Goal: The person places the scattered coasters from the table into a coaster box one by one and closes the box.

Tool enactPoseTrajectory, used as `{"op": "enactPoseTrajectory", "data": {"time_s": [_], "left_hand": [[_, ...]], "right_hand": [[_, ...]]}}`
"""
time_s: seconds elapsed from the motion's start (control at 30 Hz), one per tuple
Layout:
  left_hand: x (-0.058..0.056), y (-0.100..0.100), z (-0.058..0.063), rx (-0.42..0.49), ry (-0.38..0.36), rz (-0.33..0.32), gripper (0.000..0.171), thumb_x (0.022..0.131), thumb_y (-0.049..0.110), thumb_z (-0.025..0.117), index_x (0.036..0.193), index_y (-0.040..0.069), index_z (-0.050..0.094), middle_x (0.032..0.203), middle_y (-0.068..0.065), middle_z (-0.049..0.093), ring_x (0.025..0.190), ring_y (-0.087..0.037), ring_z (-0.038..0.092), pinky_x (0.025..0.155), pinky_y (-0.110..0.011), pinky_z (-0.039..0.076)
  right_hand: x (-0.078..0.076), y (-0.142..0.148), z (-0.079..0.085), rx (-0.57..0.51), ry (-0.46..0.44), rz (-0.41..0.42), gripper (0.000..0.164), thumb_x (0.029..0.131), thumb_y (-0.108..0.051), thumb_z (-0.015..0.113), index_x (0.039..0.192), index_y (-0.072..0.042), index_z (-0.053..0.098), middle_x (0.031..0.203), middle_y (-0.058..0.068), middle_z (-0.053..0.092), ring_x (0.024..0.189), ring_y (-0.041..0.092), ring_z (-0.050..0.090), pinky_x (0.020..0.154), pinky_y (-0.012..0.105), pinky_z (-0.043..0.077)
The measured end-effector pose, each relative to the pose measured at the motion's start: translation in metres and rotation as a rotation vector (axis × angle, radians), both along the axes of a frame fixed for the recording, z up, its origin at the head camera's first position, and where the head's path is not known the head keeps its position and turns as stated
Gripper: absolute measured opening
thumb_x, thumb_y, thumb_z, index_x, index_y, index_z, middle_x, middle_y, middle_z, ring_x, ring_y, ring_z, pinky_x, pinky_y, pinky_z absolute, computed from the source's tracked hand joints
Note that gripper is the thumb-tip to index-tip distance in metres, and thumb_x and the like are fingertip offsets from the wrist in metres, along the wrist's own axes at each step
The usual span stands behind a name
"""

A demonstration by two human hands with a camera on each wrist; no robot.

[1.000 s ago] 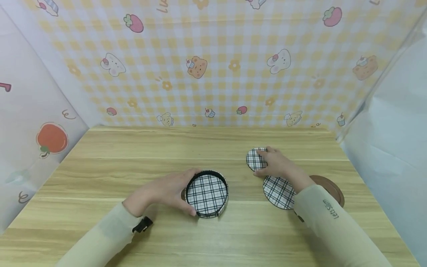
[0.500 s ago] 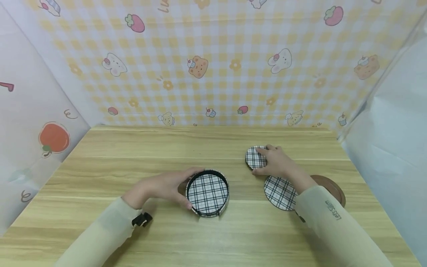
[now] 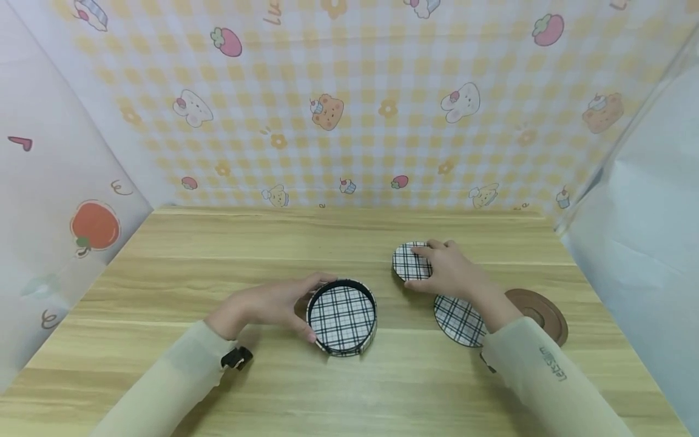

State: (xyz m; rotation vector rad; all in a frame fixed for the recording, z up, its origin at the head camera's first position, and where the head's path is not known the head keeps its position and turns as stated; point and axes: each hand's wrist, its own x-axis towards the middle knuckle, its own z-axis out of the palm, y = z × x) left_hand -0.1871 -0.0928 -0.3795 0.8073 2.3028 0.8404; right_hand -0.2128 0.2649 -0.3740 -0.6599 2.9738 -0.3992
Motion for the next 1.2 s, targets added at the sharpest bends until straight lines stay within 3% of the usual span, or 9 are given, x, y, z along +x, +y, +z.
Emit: {"op": "enactPoseTrajectory", "data": {"time_s": [0.53,0.87,1.2], "left_hand": [[-0.004,0.002,0.0,0.02,-0.032,0.0,0.108,0.067,0.035,0.092,0.153,0.028,0.027,0.149,-0.003,0.05,0.134,-0.022,0.049,0.114,-0.044,0.037],[-0.006,0.002,0.001,0.016,-0.02,-0.022,0.105,0.068,0.036,0.092,0.151,0.028,0.028,0.148,-0.001,0.05,0.132,-0.02,0.05,0.114,-0.041,0.036],[-0.007,0.003,0.001,0.014,-0.02,-0.03,0.105,0.068,0.036,0.092,0.15,0.03,0.027,0.149,-0.002,0.049,0.134,-0.019,0.048,0.115,-0.041,0.035]], "right_hand": [[0.034,-0.033,0.01,-0.099,0.004,-0.008,0.08,0.08,-0.058,0.075,0.142,-0.012,0.055,0.152,0.025,0.042,0.133,0.049,0.039,0.097,0.068,0.045],[0.053,-0.062,0.007,-0.149,0.082,0.099,0.079,0.074,-0.057,0.08,0.138,-0.015,0.06,0.148,0.022,0.049,0.127,0.038,0.048,0.096,0.06,0.049],[0.066,-0.086,0.006,-0.149,0.106,0.205,0.083,0.073,-0.062,0.078,0.138,-0.014,0.059,0.147,0.021,0.05,0.128,0.037,0.05,0.097,0.057,0.051]]}}
